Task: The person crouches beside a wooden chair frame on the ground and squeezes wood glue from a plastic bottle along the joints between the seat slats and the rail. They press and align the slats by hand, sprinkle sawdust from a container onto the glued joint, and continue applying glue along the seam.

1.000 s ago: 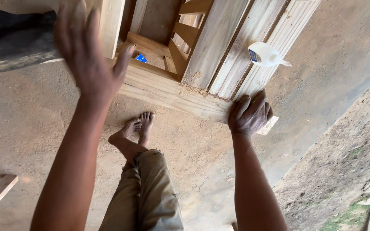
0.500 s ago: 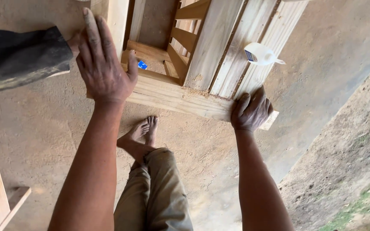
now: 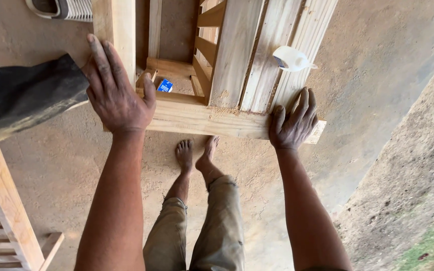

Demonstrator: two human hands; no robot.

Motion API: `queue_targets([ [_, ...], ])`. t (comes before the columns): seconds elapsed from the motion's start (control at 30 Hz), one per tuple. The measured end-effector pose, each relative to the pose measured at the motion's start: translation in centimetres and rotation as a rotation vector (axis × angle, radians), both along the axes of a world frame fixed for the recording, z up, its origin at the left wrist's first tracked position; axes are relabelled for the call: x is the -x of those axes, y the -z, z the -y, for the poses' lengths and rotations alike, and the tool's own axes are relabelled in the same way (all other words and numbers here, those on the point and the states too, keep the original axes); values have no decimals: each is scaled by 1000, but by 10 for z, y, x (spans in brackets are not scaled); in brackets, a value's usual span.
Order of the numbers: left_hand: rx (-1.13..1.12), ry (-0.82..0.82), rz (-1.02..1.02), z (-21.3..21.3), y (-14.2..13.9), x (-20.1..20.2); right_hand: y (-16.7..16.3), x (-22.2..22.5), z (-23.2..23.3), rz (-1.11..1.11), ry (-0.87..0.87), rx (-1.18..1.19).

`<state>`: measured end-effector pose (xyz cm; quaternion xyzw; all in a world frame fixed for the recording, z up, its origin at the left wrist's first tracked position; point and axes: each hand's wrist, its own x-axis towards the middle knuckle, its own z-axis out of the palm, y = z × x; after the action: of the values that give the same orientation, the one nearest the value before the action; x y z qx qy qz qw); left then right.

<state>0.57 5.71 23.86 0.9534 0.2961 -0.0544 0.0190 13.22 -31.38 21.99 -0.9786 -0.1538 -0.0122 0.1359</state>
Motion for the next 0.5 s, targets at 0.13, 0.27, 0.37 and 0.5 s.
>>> queue_targets([
  [0.13,-91,51,-42,-4,6,0,6,8,2,83,4,-73],
  [0.27,-140,65,-30,-6,6,-3,10,10,7,143,-25,-219],
  [0.37,-79,46,15,-3,-2,-7,7,19,0,160,-111,-267],
  [0.5,-9,25,99,-1,-15,-8,3,80,-54,-12,-545,-384],
])
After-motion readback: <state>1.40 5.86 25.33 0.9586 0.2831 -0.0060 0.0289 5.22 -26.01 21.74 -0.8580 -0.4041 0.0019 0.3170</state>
